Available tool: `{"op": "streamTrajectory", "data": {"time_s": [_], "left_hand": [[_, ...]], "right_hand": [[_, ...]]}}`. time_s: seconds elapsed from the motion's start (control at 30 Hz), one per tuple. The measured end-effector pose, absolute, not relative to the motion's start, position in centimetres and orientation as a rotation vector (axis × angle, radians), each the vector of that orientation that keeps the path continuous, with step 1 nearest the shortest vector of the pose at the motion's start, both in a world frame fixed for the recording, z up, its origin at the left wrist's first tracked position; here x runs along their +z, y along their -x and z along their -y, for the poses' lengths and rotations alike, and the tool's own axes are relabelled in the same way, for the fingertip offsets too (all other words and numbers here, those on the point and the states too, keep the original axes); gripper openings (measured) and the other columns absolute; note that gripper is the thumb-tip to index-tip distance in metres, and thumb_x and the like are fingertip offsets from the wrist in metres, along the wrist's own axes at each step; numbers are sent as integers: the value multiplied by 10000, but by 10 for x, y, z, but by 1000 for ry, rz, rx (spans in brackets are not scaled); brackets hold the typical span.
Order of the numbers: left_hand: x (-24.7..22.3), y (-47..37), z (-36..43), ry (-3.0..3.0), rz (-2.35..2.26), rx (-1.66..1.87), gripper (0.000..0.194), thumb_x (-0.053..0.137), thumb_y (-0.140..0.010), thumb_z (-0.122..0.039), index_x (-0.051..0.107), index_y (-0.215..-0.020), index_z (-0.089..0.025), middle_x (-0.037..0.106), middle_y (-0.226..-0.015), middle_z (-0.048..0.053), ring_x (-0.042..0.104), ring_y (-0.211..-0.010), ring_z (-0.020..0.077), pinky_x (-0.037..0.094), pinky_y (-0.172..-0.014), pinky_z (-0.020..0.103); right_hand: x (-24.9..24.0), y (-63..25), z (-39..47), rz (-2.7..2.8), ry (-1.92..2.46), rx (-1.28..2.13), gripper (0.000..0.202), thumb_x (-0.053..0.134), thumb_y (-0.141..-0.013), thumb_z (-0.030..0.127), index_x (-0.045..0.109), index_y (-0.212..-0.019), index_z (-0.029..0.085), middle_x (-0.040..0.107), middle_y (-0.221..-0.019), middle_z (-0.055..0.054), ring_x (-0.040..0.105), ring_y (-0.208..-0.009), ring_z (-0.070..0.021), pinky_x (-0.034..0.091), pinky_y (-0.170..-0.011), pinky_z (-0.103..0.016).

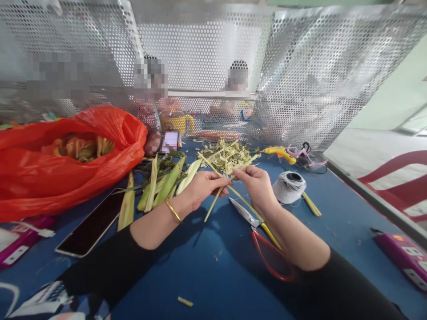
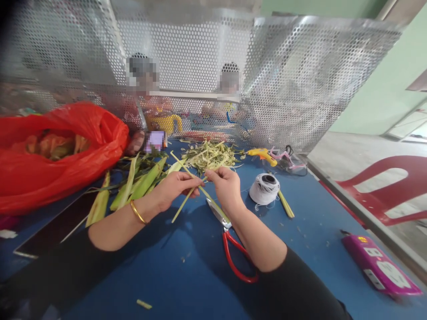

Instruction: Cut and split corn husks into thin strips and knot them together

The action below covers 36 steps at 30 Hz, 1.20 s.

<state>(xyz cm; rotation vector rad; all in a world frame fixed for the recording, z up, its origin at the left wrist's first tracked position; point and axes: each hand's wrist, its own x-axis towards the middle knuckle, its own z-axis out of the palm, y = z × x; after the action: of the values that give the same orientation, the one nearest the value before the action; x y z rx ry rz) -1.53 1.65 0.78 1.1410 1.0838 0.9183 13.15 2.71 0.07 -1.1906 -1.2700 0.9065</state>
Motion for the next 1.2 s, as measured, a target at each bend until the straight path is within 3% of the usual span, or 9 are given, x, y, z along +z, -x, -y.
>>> {"op": "streamTrajectory", "data": {"time_s": [0.27, 0.47, 0.67, 0.8, 0.97, 1.2], "left_hand": [[9, 17, -17, -1110, -1052, 926, 242, 658, -804, -347, 712, -690, -140, 704, -655, 68, 588, -571, 123, 458, -618, 251], [8, 17, -17, -1139, -1065, 893, 121, 732, -725, -246, 725, -650, -151, 673, -575, 59, 588, -558, 141, 472, -649, 279], [7, 16, -19, -992, -1062, 989, 195, 641, -812, -313, 724, -758, -144, 734, -734, 95, 685, -732, 191, 498, -694, 281], [6, 14, -19, -926, -1013, 1096, 96, 630, -748, -161, 711, -800, -156, 753, -854, 79, 692, -897, 206, 513, -756, 271], [2, 11, -18, -949, -930, 1117, 258, 600, -702, -69, 722, -905, -171, 746, -1001, 60, 669, -994, 200, 509, -814, 267], [0, 10, -17, -1013, -807, 1074, 382, 594, -698, -55, 713, -1035, -193, 713, -1137, 64, 630, -1100, 197, 479, -904, 281]], "right_hand": [[7, -135, -28, 1301, 1159, 927, 269, 679, -622, 435, 602, -547, 189, 617, -578, -2, 533, -615, -137, 421, -645, -288], [0, -137, -32, 1429, 1265, 837, 291, 618, -695, 432, 561, -539, 193, 617, -582, -9, 530, -605, -144, 408, -636, -289], [16, -145, -25, 1644, 1310, 221, 220, 515, -848, 373, 639, -845, 190, 696, -847, -57, 607, -810, -192, 412, -747, -310], [23, -139, -10, 1894, 1370, -44, 225, 511, -897, 342, 612, -747, 207, 684, -773, -37, 609, -734, -179, 375, -676, -281], [11, -132, -9, 2096, 1535, -39, 67, 564, -870, 253, 615, -853, 212, 692, -776, -22, 605, -676, -168, 319, -571, -256], [5, -135, -16, 2045, 1509, -39, 57, 548, -844, 204, 594, -810, 203, 664, -822, -37, 585, -700, -167, 329, -580, -251]]}}
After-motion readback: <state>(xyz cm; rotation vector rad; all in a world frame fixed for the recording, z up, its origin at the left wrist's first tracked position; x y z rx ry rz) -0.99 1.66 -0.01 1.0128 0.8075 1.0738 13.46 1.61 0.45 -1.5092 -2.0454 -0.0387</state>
